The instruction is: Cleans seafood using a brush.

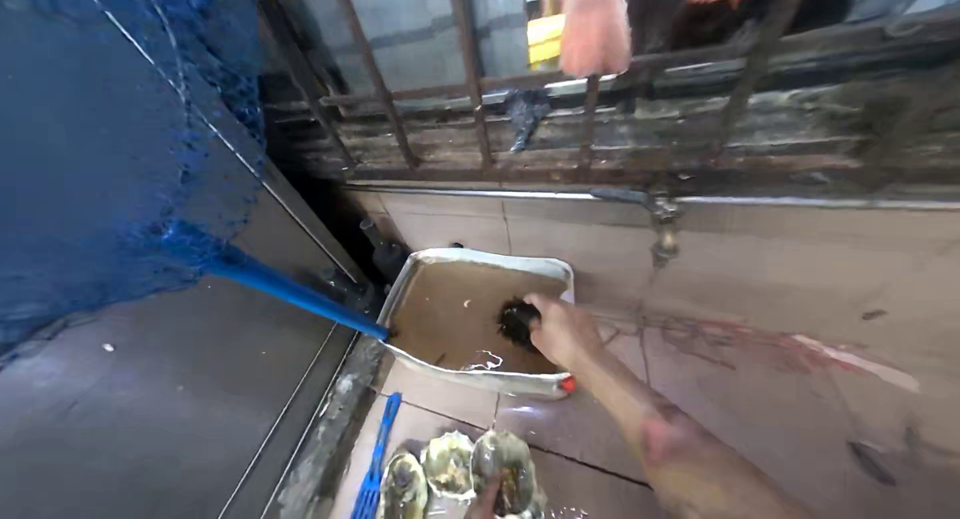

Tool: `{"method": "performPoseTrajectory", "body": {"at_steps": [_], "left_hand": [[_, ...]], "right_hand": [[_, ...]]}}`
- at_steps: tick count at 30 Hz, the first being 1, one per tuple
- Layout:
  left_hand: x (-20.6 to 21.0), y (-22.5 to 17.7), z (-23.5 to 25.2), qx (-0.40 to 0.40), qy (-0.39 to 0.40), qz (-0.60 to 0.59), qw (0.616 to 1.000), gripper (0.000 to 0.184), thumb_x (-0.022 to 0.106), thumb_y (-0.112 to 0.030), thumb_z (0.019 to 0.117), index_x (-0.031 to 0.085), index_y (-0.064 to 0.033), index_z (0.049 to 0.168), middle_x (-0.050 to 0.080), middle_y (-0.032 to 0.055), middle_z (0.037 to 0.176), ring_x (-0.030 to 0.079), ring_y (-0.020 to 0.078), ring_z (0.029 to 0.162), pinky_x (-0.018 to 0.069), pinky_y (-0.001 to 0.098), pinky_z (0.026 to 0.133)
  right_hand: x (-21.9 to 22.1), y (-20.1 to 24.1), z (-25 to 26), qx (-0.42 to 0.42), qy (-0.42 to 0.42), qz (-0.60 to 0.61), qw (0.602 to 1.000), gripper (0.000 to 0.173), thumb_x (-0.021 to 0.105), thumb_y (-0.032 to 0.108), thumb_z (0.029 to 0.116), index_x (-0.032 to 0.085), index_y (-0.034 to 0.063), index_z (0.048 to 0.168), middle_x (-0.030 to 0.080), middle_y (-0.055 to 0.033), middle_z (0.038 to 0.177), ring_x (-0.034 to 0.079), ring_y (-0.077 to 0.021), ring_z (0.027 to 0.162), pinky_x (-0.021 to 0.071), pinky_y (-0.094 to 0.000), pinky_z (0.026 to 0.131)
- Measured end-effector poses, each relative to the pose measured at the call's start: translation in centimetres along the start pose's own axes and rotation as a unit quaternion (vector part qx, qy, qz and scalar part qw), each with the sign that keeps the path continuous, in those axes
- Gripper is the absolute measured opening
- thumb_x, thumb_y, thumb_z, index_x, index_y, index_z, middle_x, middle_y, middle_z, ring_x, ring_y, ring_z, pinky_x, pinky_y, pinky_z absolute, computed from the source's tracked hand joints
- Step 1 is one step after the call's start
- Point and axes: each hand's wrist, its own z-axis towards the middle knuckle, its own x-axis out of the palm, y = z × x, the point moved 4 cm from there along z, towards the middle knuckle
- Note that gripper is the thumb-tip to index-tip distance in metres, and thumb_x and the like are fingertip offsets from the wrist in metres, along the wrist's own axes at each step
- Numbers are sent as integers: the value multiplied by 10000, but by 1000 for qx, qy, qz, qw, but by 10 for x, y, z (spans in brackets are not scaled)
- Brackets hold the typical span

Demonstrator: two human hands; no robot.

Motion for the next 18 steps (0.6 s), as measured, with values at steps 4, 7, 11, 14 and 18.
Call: {"method": "performPoseTrajectory", "body": {"at_steps": [4, 7, 11, 14, 18], "left_hand": [[6, -25, 8, -78, -31, -160, 983, 200, 387, -195, 1090, 493, -64, 1199, 647, 110, 974, 677, 159, 751, 602, 288, 635], [14, -34, 14, -56, -99, -156, 981, 228, 424, -184, 1092, 487, -32, 1249, 607, 141, 975, 648, 188, 722, 587, 306, 603], [32, -21, 13, -34, -107, -101, 989, 191, 476, -188, 1075, 536, -14, 1125, 588, 110, 827, 588, 160, 607, 542, 303, 532], [48, 2, -2, -14, -76, -46, 996, 233, 479, -195, 1066, 554, 7, 1156, 623, 127, 882, 615, 205, 730, 554, 399, 644], [61, 37, -24, -39, -110, -11, 993, 261, 488, -168, 1062, 522, 39, 1217, 568, 165, 959, 577, 224, 733, 531, 371, 622]], "right_hand": [[52, 1, 43, -3, 142, -88, 986, 405, 625, 181, 950, 631, 127, 1352, 649, -214, 1290, 617, -414, 1207, 493, -617, 978], [32, -21, 7, -18, 75, 113, 991, 344, 602, 238, 997, 663, 220, 1335, 690, -99, 1276, 646, -279, 1205, 501, -546, 1034], [35, -35, -128, -165, -26, 250, 954, 328, 629, 98, 963, 695, 91, 1283, 707, -78, 1282, 675, -179, 1186, 555, -420, 1037], [66, -78, -170, -127, -84, 223, 963, 322, 618, 84, 968, 694, 63, 1281, 731, -116, 1217, 714, -247, 1105, 581, -476, 971], [45, -114, -204, -58, -169, 276, 945, 318, 617, 41, 961, 677, 10, 1272, 715, -150, 1239, 705, -258, 1123, 573, -475, 986]]}}
